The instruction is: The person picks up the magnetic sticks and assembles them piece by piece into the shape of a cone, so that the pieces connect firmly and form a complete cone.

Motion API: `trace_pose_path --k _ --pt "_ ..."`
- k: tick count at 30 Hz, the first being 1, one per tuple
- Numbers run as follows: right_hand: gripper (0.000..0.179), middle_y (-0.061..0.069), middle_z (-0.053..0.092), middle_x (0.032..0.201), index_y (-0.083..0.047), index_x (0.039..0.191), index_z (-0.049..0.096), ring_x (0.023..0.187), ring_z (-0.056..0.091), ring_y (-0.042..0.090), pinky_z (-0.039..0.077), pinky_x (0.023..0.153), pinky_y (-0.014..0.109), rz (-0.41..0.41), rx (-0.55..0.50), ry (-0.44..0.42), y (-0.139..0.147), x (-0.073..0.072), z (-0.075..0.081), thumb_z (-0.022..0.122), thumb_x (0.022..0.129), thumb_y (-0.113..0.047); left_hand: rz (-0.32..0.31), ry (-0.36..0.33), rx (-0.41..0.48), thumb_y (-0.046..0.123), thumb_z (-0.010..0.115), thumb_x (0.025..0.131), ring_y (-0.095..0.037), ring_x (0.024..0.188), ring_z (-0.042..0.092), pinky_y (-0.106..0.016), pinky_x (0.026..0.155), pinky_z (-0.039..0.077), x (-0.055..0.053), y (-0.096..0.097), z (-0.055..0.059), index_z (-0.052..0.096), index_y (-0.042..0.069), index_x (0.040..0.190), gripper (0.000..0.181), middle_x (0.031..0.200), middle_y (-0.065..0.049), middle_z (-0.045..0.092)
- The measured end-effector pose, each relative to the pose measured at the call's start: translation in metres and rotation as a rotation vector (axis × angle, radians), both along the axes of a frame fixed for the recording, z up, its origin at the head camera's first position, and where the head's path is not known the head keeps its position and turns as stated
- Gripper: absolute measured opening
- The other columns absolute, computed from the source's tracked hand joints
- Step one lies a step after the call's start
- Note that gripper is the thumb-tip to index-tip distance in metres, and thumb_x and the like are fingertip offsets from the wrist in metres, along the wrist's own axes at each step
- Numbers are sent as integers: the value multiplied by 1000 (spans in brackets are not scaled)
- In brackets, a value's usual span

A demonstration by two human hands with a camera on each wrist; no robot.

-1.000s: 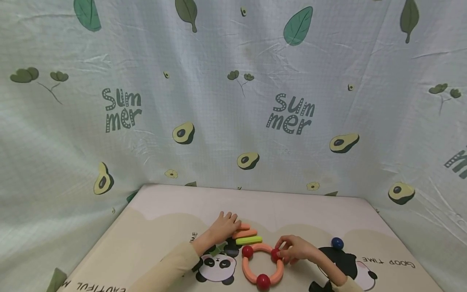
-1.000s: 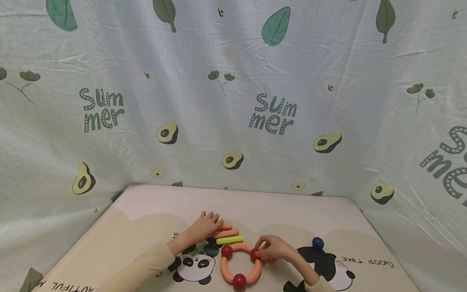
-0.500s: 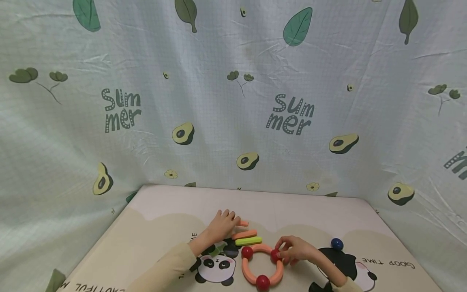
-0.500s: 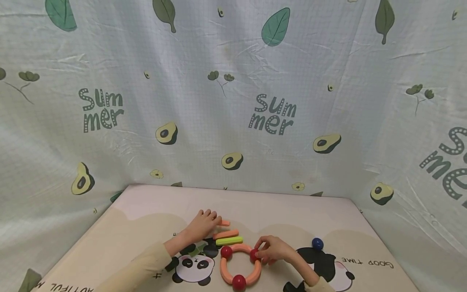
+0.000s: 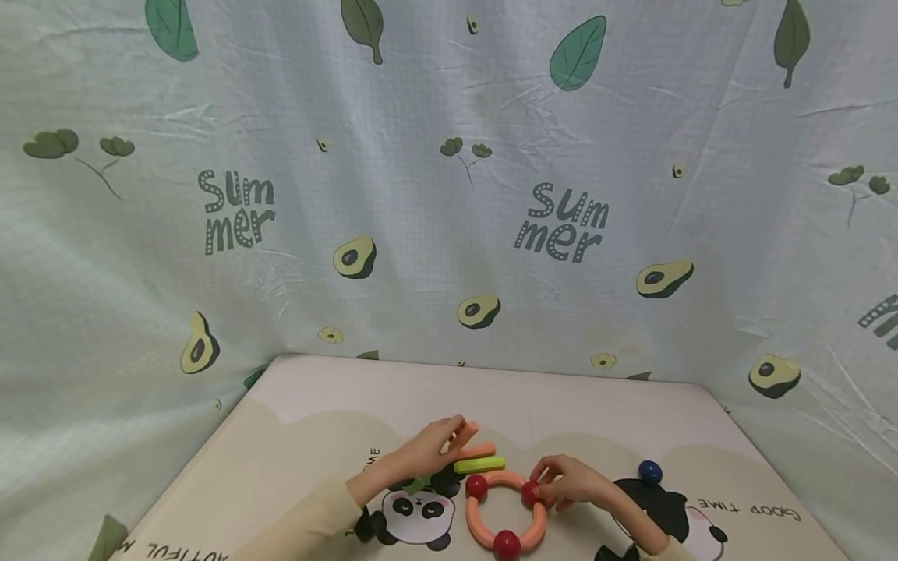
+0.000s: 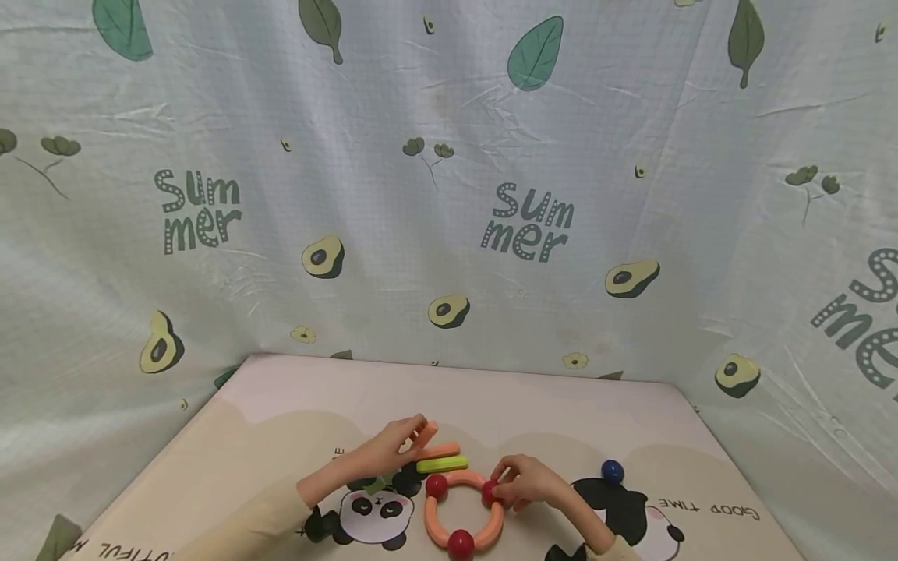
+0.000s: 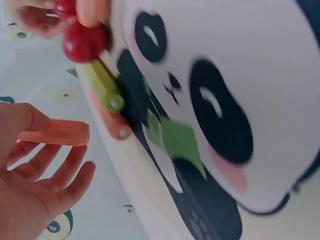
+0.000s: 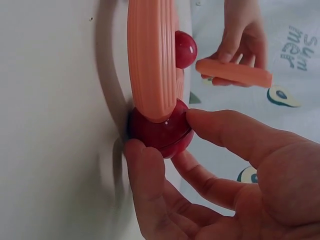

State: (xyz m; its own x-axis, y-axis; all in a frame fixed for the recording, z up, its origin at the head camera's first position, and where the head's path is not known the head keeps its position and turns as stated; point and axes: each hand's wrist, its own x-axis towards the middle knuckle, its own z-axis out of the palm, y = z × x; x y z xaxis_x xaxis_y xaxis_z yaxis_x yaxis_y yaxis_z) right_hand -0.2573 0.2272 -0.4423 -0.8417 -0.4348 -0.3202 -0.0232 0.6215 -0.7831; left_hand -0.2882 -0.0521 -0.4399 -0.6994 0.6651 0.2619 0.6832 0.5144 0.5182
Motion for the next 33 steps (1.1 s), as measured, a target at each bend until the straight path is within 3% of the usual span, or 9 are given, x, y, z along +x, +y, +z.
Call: trace_pose_path --k 3,7,11,17,26,33 --pt "23 4 58 85 -3 100 57 66 60 11 50 56 26 3 -18 -11 2 0 -1 60 82 -17 -31 -84 95 17 47 92 -16 90 58 -18 68 47 4 2 2 48 8 102 14 98 -14 60" --pt "23 5 57 86 -2 100 57 66 60 12 51 56 26 2 -41 -18 4 0 0 59 82 -15 -18 -209 184 11 50 90 -26 96 58 -21 70 49 10 2 4 47 7 113 24 108 -17 58" --pt "23 5 57 87 -2 101 57 66 60 12 51 57 27 11 -62 -12 4 -1 2 59 83 -17 -9 -340 272 3 51 87 -29 102 55 -28 77 49 13 0 4 43 5 125 39 114 -20 55" --pt "27 5 57 88 -2 107 56 68 60 12 50 57 25 22 -84 -7 5 -1 1 59 83 -15 -19 -503 399 -3 48 86 -30 105 53 -37 74 51 19 0 0 39 3 130 45 116 -24 52" --pt "27 4 57 87 -2 107 59 69 60 12 51 58 27 36 -108 -19 5 0 -5 58 83 -15 -24 -649 480 -1 47 88 -27 107 52 -40 80 50 28 4 -5 39 3 129 42 122 -26 47" --pt "29 -1 59 87 -7 104 61 69 60 7 52 58 24 125 -161 -42 5 0 -7 61 82 -26 -51 -624 446 1 47 89 -29 111 50 -38 80 50 29 3 -6 41 7 127 38 125 -24 47"
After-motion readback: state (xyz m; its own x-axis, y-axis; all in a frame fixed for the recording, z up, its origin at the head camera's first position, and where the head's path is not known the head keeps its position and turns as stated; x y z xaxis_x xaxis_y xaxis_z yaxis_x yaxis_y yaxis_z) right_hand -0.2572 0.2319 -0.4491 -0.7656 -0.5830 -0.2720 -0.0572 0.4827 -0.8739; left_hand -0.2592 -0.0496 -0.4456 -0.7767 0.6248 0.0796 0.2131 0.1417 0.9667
